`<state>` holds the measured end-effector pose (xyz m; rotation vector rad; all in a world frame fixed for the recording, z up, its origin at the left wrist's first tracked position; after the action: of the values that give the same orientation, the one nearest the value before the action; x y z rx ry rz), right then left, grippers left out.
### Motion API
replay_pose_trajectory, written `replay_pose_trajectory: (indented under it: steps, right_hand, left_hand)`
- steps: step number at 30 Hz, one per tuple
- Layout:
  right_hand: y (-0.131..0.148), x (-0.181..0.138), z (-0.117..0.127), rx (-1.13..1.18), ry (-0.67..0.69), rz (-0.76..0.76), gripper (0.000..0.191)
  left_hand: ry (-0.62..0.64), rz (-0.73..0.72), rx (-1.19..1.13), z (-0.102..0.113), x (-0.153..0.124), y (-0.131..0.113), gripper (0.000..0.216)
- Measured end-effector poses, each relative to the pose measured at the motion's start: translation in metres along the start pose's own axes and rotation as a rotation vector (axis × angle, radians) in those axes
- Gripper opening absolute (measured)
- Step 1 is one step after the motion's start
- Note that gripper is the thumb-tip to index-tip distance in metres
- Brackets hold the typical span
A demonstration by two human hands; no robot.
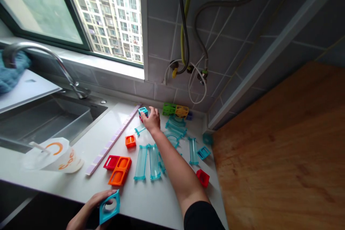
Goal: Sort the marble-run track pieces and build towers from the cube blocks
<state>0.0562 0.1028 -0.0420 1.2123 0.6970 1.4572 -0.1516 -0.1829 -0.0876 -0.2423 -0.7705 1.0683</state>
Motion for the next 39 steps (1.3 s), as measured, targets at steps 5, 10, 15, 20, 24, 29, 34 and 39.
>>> replay_pose_trajectory:
  steps: [5, 10, 15, 20, 24, 29, 34, 39]
  right_hand:
    - [0.004, -0.097, 0.028, 0.083, 0.009, 0.071, 0.018]
    - [-0.007, -0.214, 0.066, 0.209, 0.104, 0.156, 0.015]
    - [-0.039, -0.282, 0.105, 0.139, 0.073, 0.039, 0.017]
    - [-0.050, -0.296, 0.111, 0.131, 0.094, -0.017, 0.016]
    - [-0.051, -0.291, 0.105, 0.134, 0.142, -0.013, 0.014]
    - [-0.054, -0.291, 0.105, 0.115, 0.144, -0.016, 0.014]
    - [-0.055, -0.290, 0.105, 0.073, 0.161, -0.049, 0.012]
    - [-0.055, -0.290, 0.104, 0.051, 0.180, -0.057, 0.011]
  left_hand:
    - [-0.031, -0.021, 0.017, -0.009, 0.008, -0.001, 0.045]
    - [0.017, -0.117, 0.014, -0.023, 0.043, -0.030, 0.047]
    - [0.128, -0.290, -0.070, -0.045, 0.107, -0.090, 0.046]
    - [0.259, -0.294, -0.185, -0.101, 0.182, -0.143, 0.044]
    - [0.350, -0.227, -0.250, -0.157, 0.220, -0.164, 0.047]
    - [0.430, -0.169, -0.248, -0.205, 0.238, -0.174, 0.054]
    - [0.465, -0.128, -0.237, -0.245, 0.251, -0.179, 0.055]
    - [0.502, -0.111, -0.251, -0.261, 0.256, -0.182, 0.057]
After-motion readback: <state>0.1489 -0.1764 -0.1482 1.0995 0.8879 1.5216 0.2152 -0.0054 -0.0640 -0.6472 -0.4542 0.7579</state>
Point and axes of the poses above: each hand's wrist, its own x-axis towards the middle knuckle, its own z-axis out of the back of the hand, y = z × x, the point moved 9 cm from there along x, towards the middle knuckle, and after that the axes turned 13 degrees about x, right-handed, at the moved point
